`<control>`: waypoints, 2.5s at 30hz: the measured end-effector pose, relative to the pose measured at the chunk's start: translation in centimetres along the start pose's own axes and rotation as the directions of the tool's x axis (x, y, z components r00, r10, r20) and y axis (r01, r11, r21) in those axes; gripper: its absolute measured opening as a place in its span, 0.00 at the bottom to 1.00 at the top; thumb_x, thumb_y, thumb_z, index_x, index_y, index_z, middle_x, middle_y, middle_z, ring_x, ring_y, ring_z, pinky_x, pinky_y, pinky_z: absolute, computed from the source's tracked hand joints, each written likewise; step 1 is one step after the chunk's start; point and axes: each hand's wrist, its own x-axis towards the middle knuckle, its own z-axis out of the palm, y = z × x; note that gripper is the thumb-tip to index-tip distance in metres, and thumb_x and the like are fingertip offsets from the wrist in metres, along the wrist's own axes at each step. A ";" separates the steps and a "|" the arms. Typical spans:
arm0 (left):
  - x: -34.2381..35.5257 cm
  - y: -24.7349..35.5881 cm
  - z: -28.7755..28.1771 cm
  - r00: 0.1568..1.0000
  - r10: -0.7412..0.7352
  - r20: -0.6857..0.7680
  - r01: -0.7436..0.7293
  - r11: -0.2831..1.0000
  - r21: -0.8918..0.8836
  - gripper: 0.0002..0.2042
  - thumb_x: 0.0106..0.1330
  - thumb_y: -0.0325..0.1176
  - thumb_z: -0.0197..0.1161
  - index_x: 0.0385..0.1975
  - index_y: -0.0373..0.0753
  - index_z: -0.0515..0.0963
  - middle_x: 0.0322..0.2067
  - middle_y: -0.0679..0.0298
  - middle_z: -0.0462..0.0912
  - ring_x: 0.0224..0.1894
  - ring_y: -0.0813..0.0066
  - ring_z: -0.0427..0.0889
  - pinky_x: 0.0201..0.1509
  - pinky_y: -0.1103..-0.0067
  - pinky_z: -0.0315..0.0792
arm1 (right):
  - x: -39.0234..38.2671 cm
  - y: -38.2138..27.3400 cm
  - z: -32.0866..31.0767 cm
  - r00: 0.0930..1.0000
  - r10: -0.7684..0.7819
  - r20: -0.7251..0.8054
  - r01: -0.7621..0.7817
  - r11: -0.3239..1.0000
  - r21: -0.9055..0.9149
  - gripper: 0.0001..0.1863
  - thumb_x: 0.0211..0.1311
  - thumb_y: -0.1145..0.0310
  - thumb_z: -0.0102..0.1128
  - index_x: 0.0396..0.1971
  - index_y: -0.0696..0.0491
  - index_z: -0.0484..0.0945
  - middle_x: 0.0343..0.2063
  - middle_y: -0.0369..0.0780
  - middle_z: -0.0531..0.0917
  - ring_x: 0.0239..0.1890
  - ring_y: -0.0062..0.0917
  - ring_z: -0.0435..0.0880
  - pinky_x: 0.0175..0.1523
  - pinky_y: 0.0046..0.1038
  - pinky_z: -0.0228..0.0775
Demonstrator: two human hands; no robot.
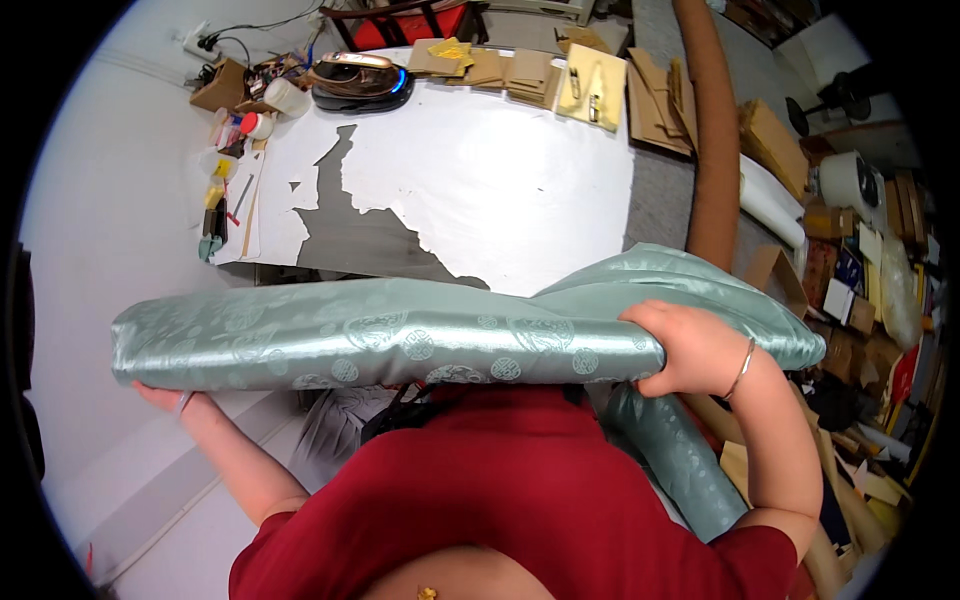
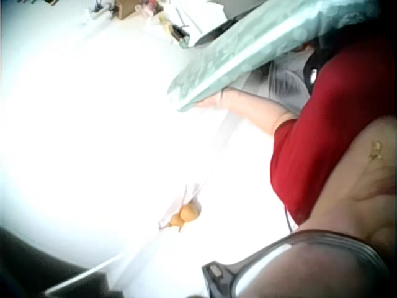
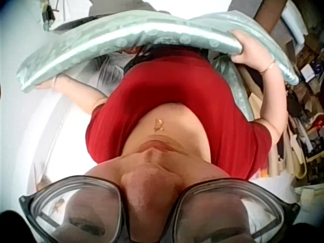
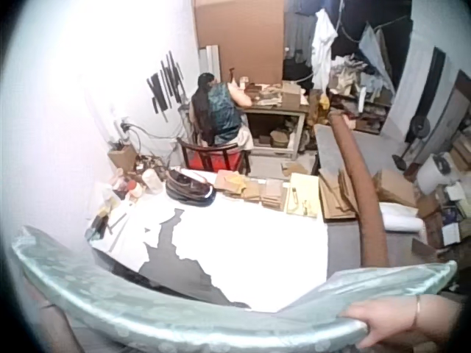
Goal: The person unfolds a roll of light green patterned fabric on a white worktable, smooths it out, and uses scissors to cut a long strip along the length of the fabric. The cut piece is then folded and placed aside.
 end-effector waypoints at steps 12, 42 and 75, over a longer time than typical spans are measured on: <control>-2.1 8.7 -1.3 0.990 0.140 -0.033 -0.135 0.984 0.119 0.29 0.70 0.54 0.48 0.55 0.34 0.74 0.54 0.53 0.79 0.50 0.54 0.83 0.53 0.60 0.81 | -8.9 0.6 -2.9 0.995 0.076 0.062 -0.084 0.987 0.139 0.34 0.39 0.59 0.80 0.49 0.54 0.75 0.39 0.43 0.85 0.42 0.36 0.86 0.49 0.32 0.76; 24.1 -54.0 27.3 0.697 -0.707 -0.117 0.667 0.580 0.468 0.28 0.61 0.62 0.68 0.50 0.47 0.77 0.42 0.64 0.81 0.41 0.67 0.81 0.39 0.69 0.74 | 34.9 28.6 -4.6 0.853 0.488 -0.185 -0.510 0.855 -0.095 0.39 0.43 0.56 0.70 0.56 0.60 0.71 0.47 0.57 0.82 0.51 0.49 0.81 0.58 0.40 0.74; 11.3 -55.8 14.7 0.834 -0.281 0.475 -0.549 -0.332 0.767 0.49 0.68 0.74 0.39 0.78 0.41 0.42 0.79 0.53 0.38 0.80 0.54 0.38 0.73 0.38 0.40 | 36.0 28.3 -0.1 0.656 0.178 -0.733 -0.595 0.719 -0.359 0.30 0.62 0.64 0.61 0.66 0.40 0.70 0.60 0.45 0.74 0.68 0.40 0.68 0.74 0.61 0.47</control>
